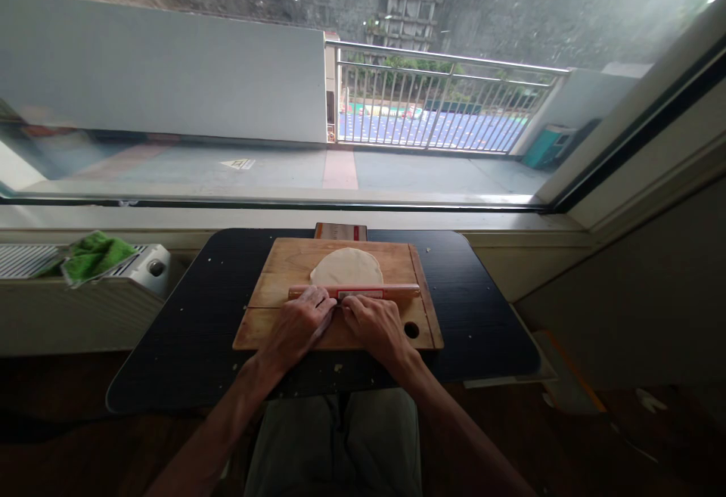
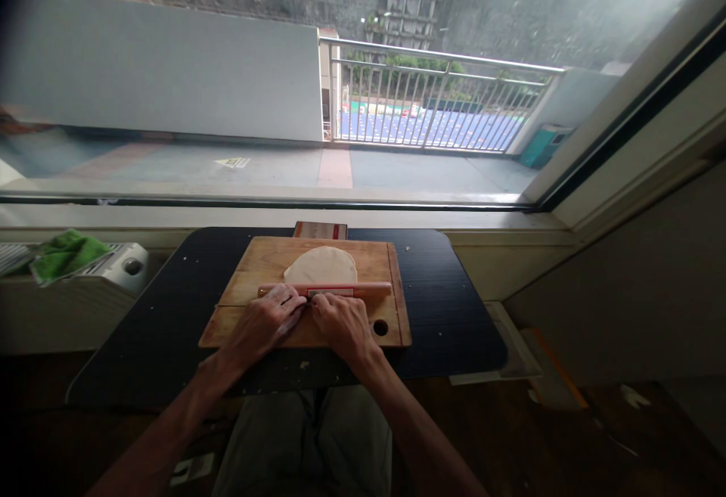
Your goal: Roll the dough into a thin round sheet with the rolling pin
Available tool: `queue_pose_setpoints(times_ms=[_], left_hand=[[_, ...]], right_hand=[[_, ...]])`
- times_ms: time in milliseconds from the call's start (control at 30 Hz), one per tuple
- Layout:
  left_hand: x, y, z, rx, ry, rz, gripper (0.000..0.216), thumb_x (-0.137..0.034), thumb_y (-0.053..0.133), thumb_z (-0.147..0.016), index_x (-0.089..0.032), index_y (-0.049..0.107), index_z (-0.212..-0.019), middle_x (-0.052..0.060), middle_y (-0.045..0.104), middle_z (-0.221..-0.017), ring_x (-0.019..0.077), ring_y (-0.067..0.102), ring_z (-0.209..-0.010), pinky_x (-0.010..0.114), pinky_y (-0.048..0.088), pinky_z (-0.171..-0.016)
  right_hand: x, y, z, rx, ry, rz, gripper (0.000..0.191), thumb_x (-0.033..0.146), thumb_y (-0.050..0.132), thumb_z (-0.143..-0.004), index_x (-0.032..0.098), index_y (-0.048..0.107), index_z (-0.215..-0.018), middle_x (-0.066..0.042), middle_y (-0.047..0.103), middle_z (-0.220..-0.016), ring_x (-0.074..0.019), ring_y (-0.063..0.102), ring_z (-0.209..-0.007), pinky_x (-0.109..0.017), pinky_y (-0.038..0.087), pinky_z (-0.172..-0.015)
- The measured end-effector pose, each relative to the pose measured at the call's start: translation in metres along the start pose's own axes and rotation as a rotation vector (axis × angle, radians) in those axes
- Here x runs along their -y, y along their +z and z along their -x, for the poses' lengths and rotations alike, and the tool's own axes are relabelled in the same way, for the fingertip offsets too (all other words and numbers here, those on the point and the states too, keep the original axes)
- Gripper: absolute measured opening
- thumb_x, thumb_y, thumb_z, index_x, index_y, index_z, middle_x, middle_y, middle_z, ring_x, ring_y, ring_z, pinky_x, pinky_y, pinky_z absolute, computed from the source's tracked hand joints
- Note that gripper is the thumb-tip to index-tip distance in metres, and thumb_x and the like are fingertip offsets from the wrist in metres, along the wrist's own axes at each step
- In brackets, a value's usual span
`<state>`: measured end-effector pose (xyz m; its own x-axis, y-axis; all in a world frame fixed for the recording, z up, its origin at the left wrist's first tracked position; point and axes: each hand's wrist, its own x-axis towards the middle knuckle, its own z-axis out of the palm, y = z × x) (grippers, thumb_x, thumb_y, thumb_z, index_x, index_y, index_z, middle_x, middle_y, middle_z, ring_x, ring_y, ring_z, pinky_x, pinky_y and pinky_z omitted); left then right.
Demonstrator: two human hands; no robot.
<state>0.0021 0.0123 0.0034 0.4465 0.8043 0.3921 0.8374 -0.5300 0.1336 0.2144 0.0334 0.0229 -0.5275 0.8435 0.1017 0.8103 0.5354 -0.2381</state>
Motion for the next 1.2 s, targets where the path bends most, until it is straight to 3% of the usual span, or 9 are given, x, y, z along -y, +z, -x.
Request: queue_pose_setpoints(times_ms=[167, 267, 400, 533, 633, 733, 900, 1067, 1200], left_hand=[[-0.001, -0.009, 0.001, 0.02, 0.007, 0.033, 0.023, -0.008, 0.061, -0.104, -0.021, 0.078, -0.114, 0.008, 0.076, -0.113, 0.0229, 0.072, -0.107, 0.035, 0.062, -0.092], [-0.004, -0.016, 0.005, 0.05, -0.019, 0.095, 0.026, -0.007, 0.062, -0.101, -0.023, 0.081, -0.106, 0.008, 0.076, -0.116, 0.0231, 0.072, -0.111, 0.036, 0.062, -0.096], [-0.005, -0.026, 0.001, -0.01, -0.14, 0.137, 0.028, -0.011, 0.058, -0.1, -0.025, 0.082, -0.098, 0.007, 0.079, -0.111, 0.0238, 0.072, -0.109, 0.039, 0.062, -0.099], [0.001, -0.029, -0.032, -0.144, -0.341, 0.021, 0.028, -0.017, 0.054, -0.102, -0.022, 0.081, -0.107, 0.01, 0.079, -0.111, 0.0286, 0.07, -0.11, 0.044, 0.061, -0.101], [0.008, -0.021, -0.062, -0.079, -0.457, -0.098, 0.035, -0.025, 0.048, -0.108, -0.019, 0.079, -0.124, 0.016, 0.077, -0.123, 0.0341, 0.069, -0.118, 0.052, 0.059, -0.106], [0.017, -0.005, -0.075, 0.049, -0.529, -0.145, 0.045, -0.03, 0.044, -0.111, -0.014, 0.074, -0.14, 0.023, 0.074, -0.137, 0.0394, 0.068, -0.129, 0.057, 0.058, -0.108], [0.025, 0.017, -0.058, 0.116, -0.434, -0.209, 0.062, -0.033, 0.043, -0.111, -0.014, 0.052, -0.169, 0.025, 0.053, -0.171, 0.0427, 0.043, -0.165, 0.062, 0.041, -0.131], [0.013, 0.012, -0.039, 0.188, -0.401, -0.195, 0.065, -0.029, 0.044, -0.109, -0.012, 0.048, -0.171, 0.023, 0.05, -0.175, 0.0385, 0.041, -0.168, 0.056, 0.038, -0.135], [-0.005, 0.005, -0.022, 0.164, -0.412, -0.166, 0.062, -0.027, 0.044, -0.107, -0.012, 0.053, -0.167, 0.022, 0.052, -0.174, 0.0355, 0.046, -0.165, 0.053, 0.039, -0.134]], right_hand=[[0.002, -0.004, 0.005, 0.011, -0.006, -0.032, 0.024, 0.025, 0.055, -0.116, 0.023, 0.078, -0.108, -0.004, 0.088, -0.11, -0.0198, 0.082, -0.098, -0.027, 0.046, -0.078], [0.001, -0.012, 0.011, -0.003, -0.045, -0.065, 0.022, 0.023, 0.061, -0.11, 0.025, 0.082, -0.103, -0.003, 0.088, -0.106, -0.0199, 0.08, -0.094, -0.028, 0.046, -0.078], [-0.016, -0.034, 0.002, -0.188, 0.012, -0.104, 0.024, 0.022, 0.06, -0.107, 0.025, 0.084, -0.108, -0.004, 0.085, -0.101, -0.02, 0.074, -0.093, -0.03, 0.048, -0.082], [-0.05, -0.054, -0.033, -0.327, 0.157, -0.034, 0.035, 0.033, 0.049, -0.115, 0.024, 0.08, -0.127, -0.011, 0.08, -0.119, -0.0274, 0.066, -0.117, -0.038, 0.049, -0.104], [-0.072, -0.053, -0.055, -0.206, 0.252, 0.058, 0.048, 0.045, 0.05, -0.115, 0.022, 0.067, -0.154, -0.016, 0.071, -0.142, -0.0328, 0.059, -0.131, -0.045, 0.046, -0.113], [-0.081, -0.041, -0.059, -0.053, 0.305, 0.072, 0.062, 0.052, 0.05, -0.115, 0.022, 0.052, -0.169, -0.017, 0.06, -0.161, -0.0355, 0.049, -0.149, -0.05, 0.039, -0.122], [-0.076, -0.027, -0.04, 0.044, 0.397, 0.078, 0.069, 0.052, 0.043, -0.116, 0.022, 0.039, -0.178, -0.018, 0.039, -0.181, -0.0357, 0.028, -0.17, -0.056, 0.024, -0.135], [-0.065, -0.025, -0.018, 0.055, 0.375, 0.115, 0.067, 0.045, 0.041, -0.115, 0.025, 0.037, -0.179, -0.015, 0.033, -0.186, -0.0344, 0.02, -0.174, -0.06, 0.017, -0.139], [-0.054, -0.023, 0.005, 0.019, 0.322, 0.163, 0.066, 0.035, 0.044, -0.112, 0.024, 0.042, -0.177, -0.014, 0.037, -0.184, -0.0345, 0.023, -0.174, -0.061, 0.016, -0.14]])
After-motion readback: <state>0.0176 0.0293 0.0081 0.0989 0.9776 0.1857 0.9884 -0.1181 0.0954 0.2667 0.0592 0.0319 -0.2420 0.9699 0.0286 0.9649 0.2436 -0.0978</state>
